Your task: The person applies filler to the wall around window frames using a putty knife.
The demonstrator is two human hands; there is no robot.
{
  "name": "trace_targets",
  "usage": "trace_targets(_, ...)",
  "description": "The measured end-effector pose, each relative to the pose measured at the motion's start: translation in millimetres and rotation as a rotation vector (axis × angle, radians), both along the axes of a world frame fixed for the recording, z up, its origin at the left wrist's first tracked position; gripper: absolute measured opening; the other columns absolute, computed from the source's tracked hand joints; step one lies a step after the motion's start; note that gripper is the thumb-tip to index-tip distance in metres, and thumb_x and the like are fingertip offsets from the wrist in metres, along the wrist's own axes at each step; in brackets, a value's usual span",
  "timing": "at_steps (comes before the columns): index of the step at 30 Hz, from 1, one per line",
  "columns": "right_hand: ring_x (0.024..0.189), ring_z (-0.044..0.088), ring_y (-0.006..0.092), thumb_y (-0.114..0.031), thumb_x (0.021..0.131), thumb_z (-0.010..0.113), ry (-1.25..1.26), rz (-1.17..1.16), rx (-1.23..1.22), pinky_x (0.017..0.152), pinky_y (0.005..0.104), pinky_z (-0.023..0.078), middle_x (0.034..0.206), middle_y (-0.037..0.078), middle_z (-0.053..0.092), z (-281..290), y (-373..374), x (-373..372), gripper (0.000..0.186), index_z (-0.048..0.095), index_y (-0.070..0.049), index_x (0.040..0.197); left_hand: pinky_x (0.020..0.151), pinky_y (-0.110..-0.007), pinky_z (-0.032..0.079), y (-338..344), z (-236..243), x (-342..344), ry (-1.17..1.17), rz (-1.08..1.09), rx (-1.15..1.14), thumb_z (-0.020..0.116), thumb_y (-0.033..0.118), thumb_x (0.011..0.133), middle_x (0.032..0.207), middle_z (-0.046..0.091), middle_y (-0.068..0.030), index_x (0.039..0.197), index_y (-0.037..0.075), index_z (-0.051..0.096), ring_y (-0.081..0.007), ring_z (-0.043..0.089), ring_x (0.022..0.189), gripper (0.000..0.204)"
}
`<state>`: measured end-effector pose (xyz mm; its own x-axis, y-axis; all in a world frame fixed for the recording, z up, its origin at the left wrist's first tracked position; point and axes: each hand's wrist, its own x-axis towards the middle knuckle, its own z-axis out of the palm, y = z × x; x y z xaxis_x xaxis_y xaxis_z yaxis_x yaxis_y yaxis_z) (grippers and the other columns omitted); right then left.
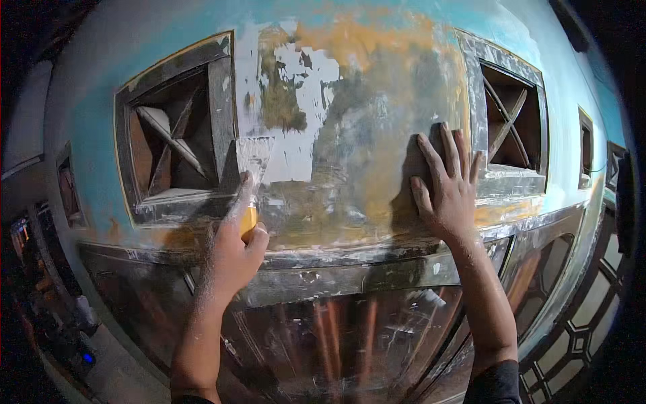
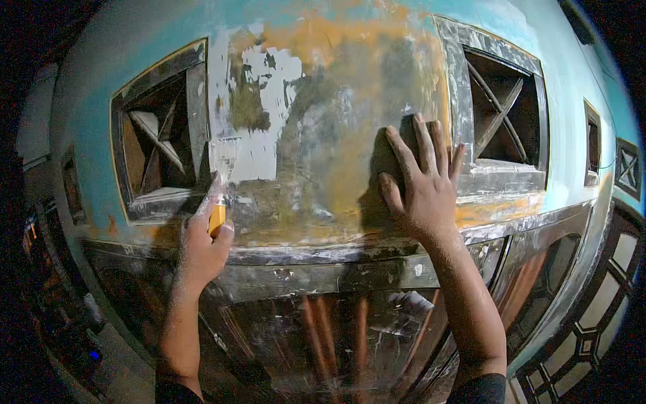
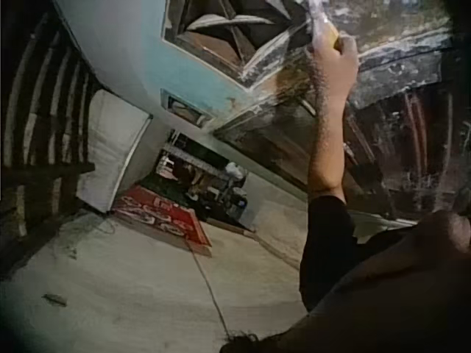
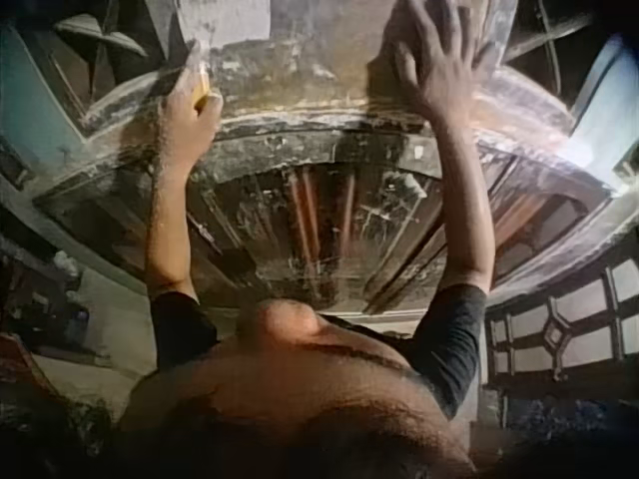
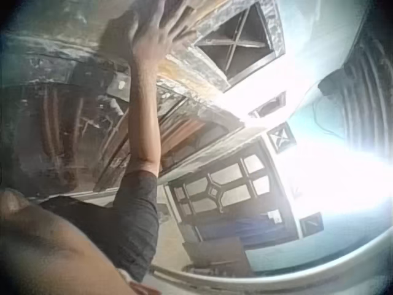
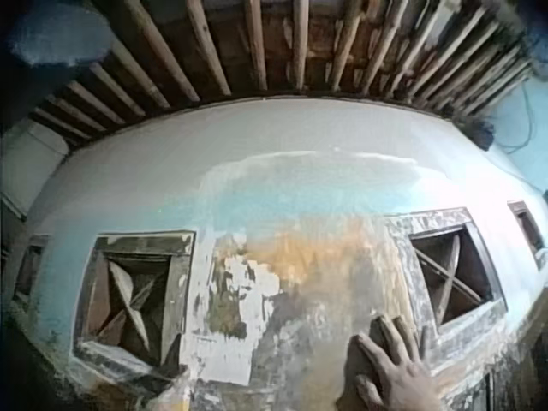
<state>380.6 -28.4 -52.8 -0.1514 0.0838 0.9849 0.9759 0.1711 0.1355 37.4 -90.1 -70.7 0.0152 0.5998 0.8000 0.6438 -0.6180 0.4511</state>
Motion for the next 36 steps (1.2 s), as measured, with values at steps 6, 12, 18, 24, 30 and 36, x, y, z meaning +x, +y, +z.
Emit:
trace_targets(6,0.155,0.021,0.0386,-0.048,0.099,0.053,-0.080,-0.007,0.083,0.123,0.0655,0.011,0.168,0.010,0.028,55.9,7.7,-16.5,0.062,0.039,-0.034,0.158,0.064,-0.028,0.045,6.4,21.7,0.3,0.044,0.047,0.137,0.050,-0.001,0.088,0.086,0.058,-0.0040,0.160,0.013,0.038,-0.0101,0.046,0.069,0.075)
trace_targets(12,0.155,0.024,0.0340,-0.047,0.099,0.055,-0.078,-0.009,0.154,0.124,0.0616,0.013,0.167,0.006,0.030,85.2,13.3,-19.0,0.060,0.041,-0.035,0.156,0.062,-0.028,0.045,4.5,14.0,-2.0,-0.008,0.055,0.089,0.048,0.000,0.089,0.083,0.059,-0.0038,0.160,0.013,0.039,-0.0101,0.047,0.066,0.073)
trace_targets(18,0.154,0.025,0.0350,-0.045,0.100,0.055,-0.081,-0.021,0.166,0.125,0.0593,0.013,0.166,0.006,0.033,83.3,13.2,-17.9,0.058,0.044,-0.033,0.156,0.075,-0.029,0.049,-0.8,41.5,-0.8,0.005,0.058,0.072,0.049,0.002,0.091,0.103,0.064,-0.0079,0.159,0.008,0.039,-0.0117,0.054,0.080,0.068)
trace_targets(24,0.155,0.023,0.0327,-0.042,0.101,0.055,-0.075,-0.049,0.141,0.126,0.0567,0.012,0.167,0.005,0.032,82.8,11.2,-19.6,0.058,0.044,-0.030,0.156,0.066,-0.028,0.045,-7.6,47.6,2.5,0.030,0.028,0.047,0.051,0.004,0.090,0.083,0.057,-0.0029,0.159,0.010,0.039,-0.0092,0.045,0.070,0.070)
trace_targets(30,0.155,0.023,0.0327,-0.042,0.101,0.054,-0.059,-0.062,0.158,0.126,0.0563,0.012,0.167,0.004,0.031,78.9,14.4,-20.4,0.058,0.044,-0.030,0.156,0.069,-0.037,0.052,7.3,31.7,4.2,-0.006,0.037,0.114,0.055,0.011,0.091,0.079,0.067,-0.0148,0.154,0.007,0.046,-0.0159,0.063,0.069,0.063)
trace_targets(36,0.156,0.023,0.0325,-0.042,0.102,0.053,-0.063,-0.030,0.161,0.126,0.0575,0.013,0.167,0.004,0.031,79.1,11.4,-20.5,0.057,0.044,-0.029,0.156,0.069,-0.035,0.053,-0.6,58.0,4.1,0.031,0.143,0.139,0.057,0.014,0.089,0.077,0.066,-0.0177,0.155,0.015,0.047,-0.0175,0.061,0.065,0.066)
